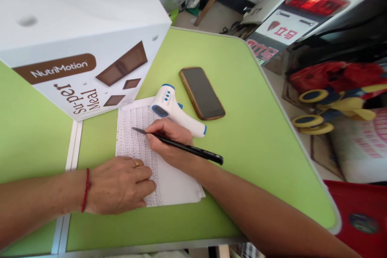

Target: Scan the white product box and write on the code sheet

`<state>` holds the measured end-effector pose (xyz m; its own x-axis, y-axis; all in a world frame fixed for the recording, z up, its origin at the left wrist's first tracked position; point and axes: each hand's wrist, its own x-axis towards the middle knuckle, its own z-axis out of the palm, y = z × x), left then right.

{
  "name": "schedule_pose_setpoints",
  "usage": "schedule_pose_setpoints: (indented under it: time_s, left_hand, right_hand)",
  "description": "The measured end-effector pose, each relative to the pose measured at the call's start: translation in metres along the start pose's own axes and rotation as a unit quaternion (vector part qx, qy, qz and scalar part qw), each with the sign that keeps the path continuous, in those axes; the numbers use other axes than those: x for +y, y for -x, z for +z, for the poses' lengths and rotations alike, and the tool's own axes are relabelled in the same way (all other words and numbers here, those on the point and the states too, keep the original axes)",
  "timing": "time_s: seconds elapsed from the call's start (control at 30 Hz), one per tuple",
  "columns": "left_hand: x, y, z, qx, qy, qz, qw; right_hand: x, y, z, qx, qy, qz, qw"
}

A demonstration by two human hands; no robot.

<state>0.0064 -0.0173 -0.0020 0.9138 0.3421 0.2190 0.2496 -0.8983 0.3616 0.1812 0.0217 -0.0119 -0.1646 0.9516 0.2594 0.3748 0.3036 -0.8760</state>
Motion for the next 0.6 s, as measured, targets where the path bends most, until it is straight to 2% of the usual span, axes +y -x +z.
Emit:
schedule_pose_setpoints:
  time_s: [0.43, 0.6]
  left_hand:
    - [-0.0005, 0.0000, -0.0001, -0.002, 0.001, -0.002, 1.000]
    - [-0.0003, 0.0000, -0.0004, -0.005, 0.001, -0.003, 1.000]
  right_hand:
    - [0.0019, 0.0018, -0.0002, -0.004, 0.013, -0.009, 1.000]
    - [0.0013, 0.0013, 0.0015, 0.025, -0.003, 0.011, 1.000]
